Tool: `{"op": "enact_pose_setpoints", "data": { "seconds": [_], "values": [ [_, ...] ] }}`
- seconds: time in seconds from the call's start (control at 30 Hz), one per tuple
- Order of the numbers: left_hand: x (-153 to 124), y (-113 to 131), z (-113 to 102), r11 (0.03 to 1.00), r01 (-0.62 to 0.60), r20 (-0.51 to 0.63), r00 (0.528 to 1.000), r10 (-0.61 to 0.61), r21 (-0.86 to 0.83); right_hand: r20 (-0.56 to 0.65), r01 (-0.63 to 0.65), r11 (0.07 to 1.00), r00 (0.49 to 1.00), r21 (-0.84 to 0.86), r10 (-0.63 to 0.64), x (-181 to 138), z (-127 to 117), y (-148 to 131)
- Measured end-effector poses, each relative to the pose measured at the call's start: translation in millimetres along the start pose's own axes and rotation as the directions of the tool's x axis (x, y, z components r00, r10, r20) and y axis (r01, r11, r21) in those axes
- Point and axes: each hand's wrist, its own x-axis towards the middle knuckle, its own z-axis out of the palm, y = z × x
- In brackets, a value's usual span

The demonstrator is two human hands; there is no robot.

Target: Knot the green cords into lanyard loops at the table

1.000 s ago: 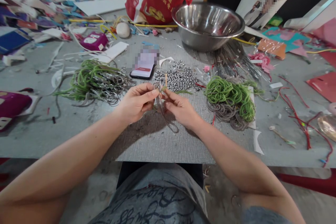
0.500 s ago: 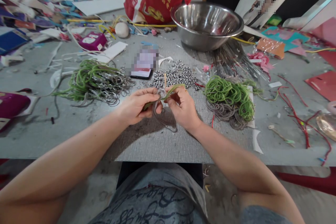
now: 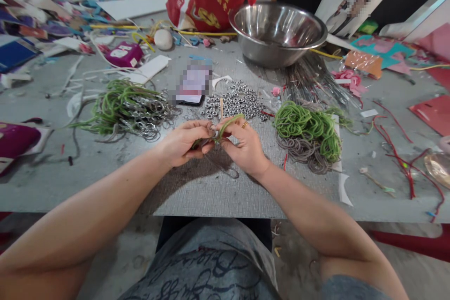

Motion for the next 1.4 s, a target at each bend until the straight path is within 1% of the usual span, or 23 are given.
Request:
{"op": "enact_pose_setpoints", "data": {
  "seconds": [0.1, 0.17, 0.23, 0.27, 0.33, 0.4, 0.47, 0.5, 0.57, 0.63, 0.73, 0.8, 0.97, 1.03, 1.13, 1.27, 1.33, 1.4],
  "values": [
    [0, 1, -1, 1.000, 0.011, 0.011, 1.000, -0.011, 0.010, 0.011, 0.020, 0.999, 1.000, -0.045, -0.019, 2, -3, -1],
    [-1, 1, -2, 1.000, 0.023, 0.033, 0.999, -0.023, 0.012, 0.008, -0.021, 0.999, 1.000, -0.043, 0.021, 4, -5, -1],
    [-1, 1, -3, 0.999, 0.038, 0.073, 0.997, -0.038, 0.001, 0.038, -0.098, 0.995, 0.995, 0.020, 0.097, 4, -8, 0],
    [-2, 2, -4, 0.999, 0.042, 0.096, 0.995, -0.041, -0.012, 0.072, -0.144, 0.987, 0.988, 0.077, 0.139, 4, -9, 0],
    [-3, 2, -6, 0.998, 0.044, 0.134, 0.990, -0.038, -0.045, 0.182, -0.240, 0.948, 0.962, 0.211, 0.203, 4, -12, 0],
    [-3, 2, -8, 0.996, 0.046, 0.162, 0.986, -0.034, -0.072, 0.312, -0.323, 0.894, 0.923, 0.311, 0.224, 4, -14, -1],
    [-4, 2, -10, 0.994, 0.056, 0.196, 0.980, -0.037, -0.094, 0.407, -0.362, 0.871, 0.888, 0.331, 0.214, 5, -16, -3],
    [-4, 2, -10, 0.992, 0.064, 0.216, 0.976, -0.040, -0.106, 0.427, -0.356, 0.881, 0.881, 0.311, 0.205, 6, -18, -4],
    [-4, 2, -11, 0.989, 0.070, 0.244, 0.969, -0.036, -0.133, 0.419, -0.286, 0.932, 0.891, 0.222, 0.174, 8, -22, -6],
    [-4, 2, -11, 0.987, 0.064, 0.254, 0.967, -0.024, -0.149, 0.398, -0.162, 0.981, 0.911, 0.103, 0.108, 11, -25, -6],
    [-3, 2, -11, 0.986, 0.054, 0.256, 0.967, -0.012, -0.156, 0.388, -0.002, 0.999, 0.921, -0.041, 0.018, 14, -30, -3],
    [-3, 2, -12, 0.986, 0.043, 0.255, 0.967, -0.001, -0.160, 0.369, 0.031, 0.994, 0.929, -0.104, 0.009, 15, -31, -1],
    [-2, 1, -14, 0.989, 0.004, 0.250, 0.968, 0.034, -0.151, 0.326, 0.005, 0.984, 0.944, -0.176, 0.054, 15, -28, 3],
    [-2, 1, -13, 0.990, -0.009, 0.235, 0.971, 0.043, -0.141, 0.326, -0.025, 0.982, 0.942, -0.188, 0.086, 15, -26, 3],
    [0, -1, -11, 0.991, -0.025, 0.198, 0.979, 0.051, -0.132, 0.333, -0.109, 0.981, 0.930, -0.162, 0.158, 15, -25, 2],
    [1, -5, -8, 0.991, -0.062, 0.167, 0.983, 0.081, -0.116, 0.408, -0.269, 0.963, 0.876, -0.033, 0.259, 14, -24, 0],
    [2, -7, -7, 0.991, -0.082, 0.160, 0.982, 0.098, -0.106, 0.433, -0.366, 0.930, 0.844, 0.033, 0.317, 14, -23, -2],
    [2, -8, -7, 0.990, -0.090, 0.145, 0.984, 0.105, -0.108, 0.428, -0.447, 0.891, 0.823, 0.082, 0.373, 14, -23, -4]
  ]
}}
